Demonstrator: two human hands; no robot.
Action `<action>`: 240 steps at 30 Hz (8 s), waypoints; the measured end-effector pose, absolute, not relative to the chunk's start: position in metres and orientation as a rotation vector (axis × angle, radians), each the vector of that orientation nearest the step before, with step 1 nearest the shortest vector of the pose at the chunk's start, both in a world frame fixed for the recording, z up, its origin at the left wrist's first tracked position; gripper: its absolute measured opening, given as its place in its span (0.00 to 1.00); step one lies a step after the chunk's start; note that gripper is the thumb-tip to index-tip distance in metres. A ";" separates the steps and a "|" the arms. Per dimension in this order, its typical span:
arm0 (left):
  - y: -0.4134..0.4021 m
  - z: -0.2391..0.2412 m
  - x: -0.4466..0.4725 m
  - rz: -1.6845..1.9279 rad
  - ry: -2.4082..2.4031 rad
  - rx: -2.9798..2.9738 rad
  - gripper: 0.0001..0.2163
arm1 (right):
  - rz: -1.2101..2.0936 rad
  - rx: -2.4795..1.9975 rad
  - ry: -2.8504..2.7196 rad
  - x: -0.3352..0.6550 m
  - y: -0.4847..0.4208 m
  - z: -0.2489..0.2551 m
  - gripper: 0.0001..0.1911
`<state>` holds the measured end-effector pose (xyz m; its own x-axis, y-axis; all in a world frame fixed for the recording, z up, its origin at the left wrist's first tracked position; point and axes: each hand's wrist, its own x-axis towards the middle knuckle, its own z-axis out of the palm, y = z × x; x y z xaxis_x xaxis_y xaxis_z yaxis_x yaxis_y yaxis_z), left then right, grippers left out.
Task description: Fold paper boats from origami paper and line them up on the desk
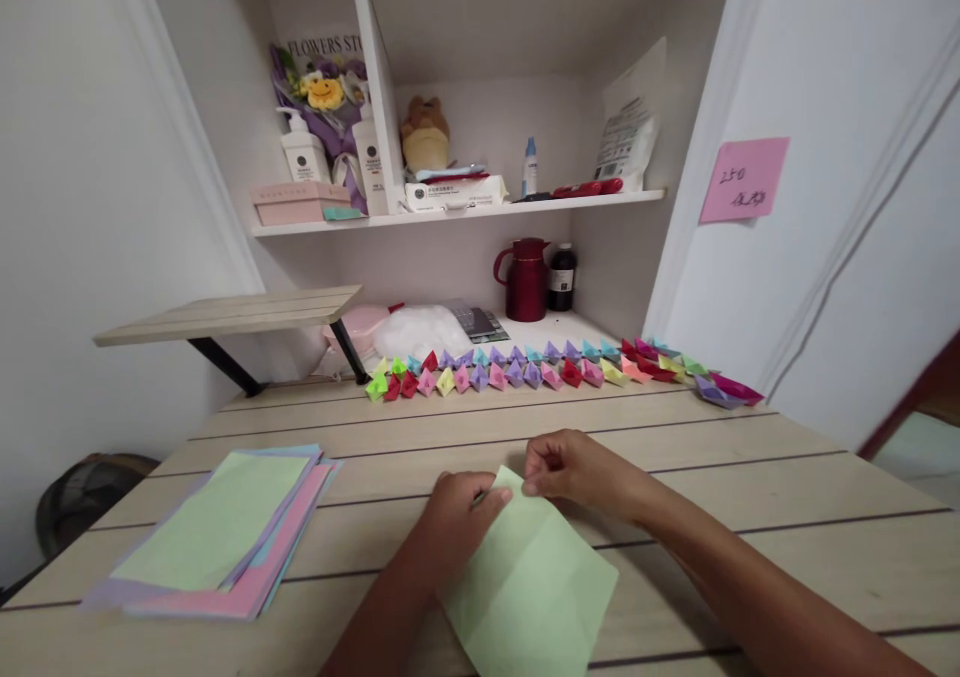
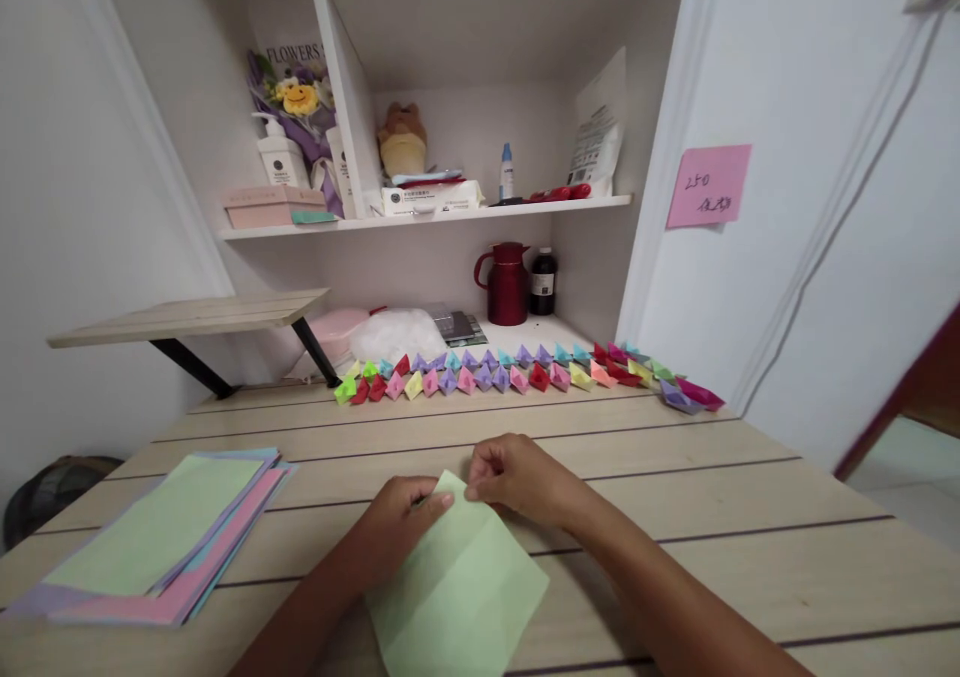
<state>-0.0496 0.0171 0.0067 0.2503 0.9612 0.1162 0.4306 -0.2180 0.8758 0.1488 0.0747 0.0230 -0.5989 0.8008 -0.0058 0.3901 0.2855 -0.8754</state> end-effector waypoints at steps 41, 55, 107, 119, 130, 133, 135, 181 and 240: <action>0.027 -0.001 -0.045 1.287 1.449 1.423 0.09 | 1.236 -1.037 -2.171 0.184 0.095 0.029 0.10; 0.029 -0.008 -0.045 1.195 1.255 1.351 0.11 | 1.371 -0.931 -2.083 0.167 0.080 0.041 0.10; 0.014 0.004 -0.039 0.757 1.476 2.632 0.06 | 0.743 -0.664 -2.676 0.183 0.098 0.026 0.07; 0.008 0.012 -0.038 0.433 1.315 2.960 0.13 | 0.701 -0.825 -2.570 0.189 0.104 0.025 0.07; 0.007 0.009 -0.033 0.479 1.435 2.869 0.15 | 0.576 -1.003 -2.511 0.172 0.100 0.014 0.12; 0.009 0.003 -0.034 0.620 1.431 2.877 0.17 | 0.563 -1.029 -2.505 0.171 0.100 0.012 0.14; 0.009 0.001 -0.035 0.613 1.328 2.895 0.17 | 0.558 -1.043 -2.487 0.171 0.102 0.010 0.15; 0.014 -0.005 -0.028 1.160 1.658 1.896 0.16 | 0.986 -0.879 -1.962 0.134 0.082 -0.001 0.39; 0.014 0.010 -0.030 1.044 1.832 2.352 0.21 | -0.138 -0.869 -2.611 0.146 0.087 0.013 0.13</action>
